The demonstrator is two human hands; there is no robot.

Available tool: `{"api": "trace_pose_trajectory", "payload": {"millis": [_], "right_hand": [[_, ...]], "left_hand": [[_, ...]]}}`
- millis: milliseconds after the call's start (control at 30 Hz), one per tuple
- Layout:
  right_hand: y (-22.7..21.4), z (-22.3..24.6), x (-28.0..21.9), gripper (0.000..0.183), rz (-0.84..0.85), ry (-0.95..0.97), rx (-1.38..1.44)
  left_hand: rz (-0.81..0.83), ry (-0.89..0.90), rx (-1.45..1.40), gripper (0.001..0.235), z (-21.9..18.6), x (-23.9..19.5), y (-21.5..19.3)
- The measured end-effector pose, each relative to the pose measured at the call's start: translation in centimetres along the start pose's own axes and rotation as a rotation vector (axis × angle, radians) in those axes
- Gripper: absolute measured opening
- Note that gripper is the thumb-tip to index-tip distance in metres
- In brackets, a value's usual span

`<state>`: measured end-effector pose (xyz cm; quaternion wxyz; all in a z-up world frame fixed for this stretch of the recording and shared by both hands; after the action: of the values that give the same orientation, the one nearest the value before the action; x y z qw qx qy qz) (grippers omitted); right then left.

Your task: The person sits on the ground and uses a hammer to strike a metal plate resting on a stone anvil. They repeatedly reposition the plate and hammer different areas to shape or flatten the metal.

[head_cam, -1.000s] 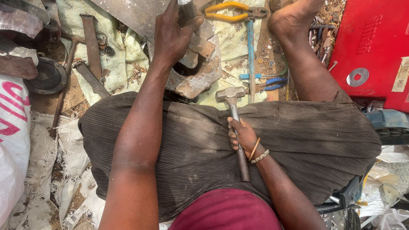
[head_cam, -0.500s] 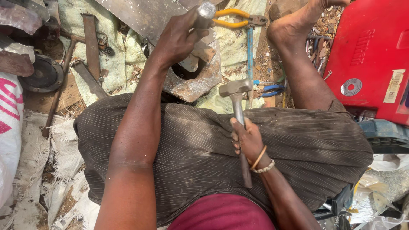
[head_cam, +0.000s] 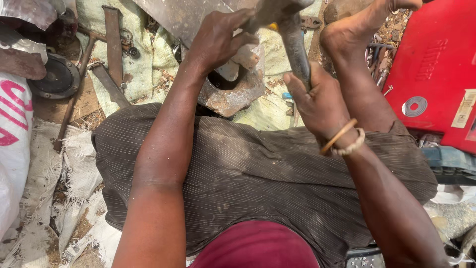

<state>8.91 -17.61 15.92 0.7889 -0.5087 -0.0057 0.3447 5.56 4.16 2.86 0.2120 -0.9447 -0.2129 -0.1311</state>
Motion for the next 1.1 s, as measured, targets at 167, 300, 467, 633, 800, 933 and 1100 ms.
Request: {"api": "trace_pose_trajectory", "payload": {"millis": [167,300,467,633,800,933,1100], "right_hand": [[-0.2,-0.1,-5.4,0.03,-0.144,0.119,0.74],[7.4,-7.2,-9.1,0.02,0.019,0.478,0.91],[15.6,-15.5,-11.1,0.023,0.232,0.727,1.432],[11.9,-18.3,-10.1,0.037,0.258,0.549,-0.07],[7.0,-7.3,-3.2,0.037,-0.152,-0.103,-0.464],[9.3,-1.7,4.5,0.06,-0.212,-0.266,-0.223],[10.6,-1.1,8.8,0.057,-0.157,-0.207,-0.21]], "left_hand": [[-0.173,0.028,-0.168,0.017,-0.3,-0.3,-1.0],[-0.321,-0.152,-0.45,0.017,2.6,0.3,-2.0],[-0.549,-0.199,-0.484,0.024,5.3,-1.4,-3.3],[-0.691,-0.24,-0.374,0.025,6.5,-2.2,-4.8],[-0.711,-0.172,-0.231,0.023,6.7,-2.1,-5.0],[-0.714,-0.166,-0.239,0.025,6.0,-2.0,-4.8],[-0.683,-0.242,-0.142,0.028,7.0,-2.1,-5.3]]}}
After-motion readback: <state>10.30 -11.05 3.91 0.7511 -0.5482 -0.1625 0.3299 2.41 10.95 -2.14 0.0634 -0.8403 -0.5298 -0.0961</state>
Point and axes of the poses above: each hand's wrist, its own x-axis towards the middle knuckle, its own y-axis out of the palm, z = x × y, the point moved 7 cm from there along x, towards the middle knuckle, and after that the axes turned 4 degrees about -z, right-handed, at the moved point
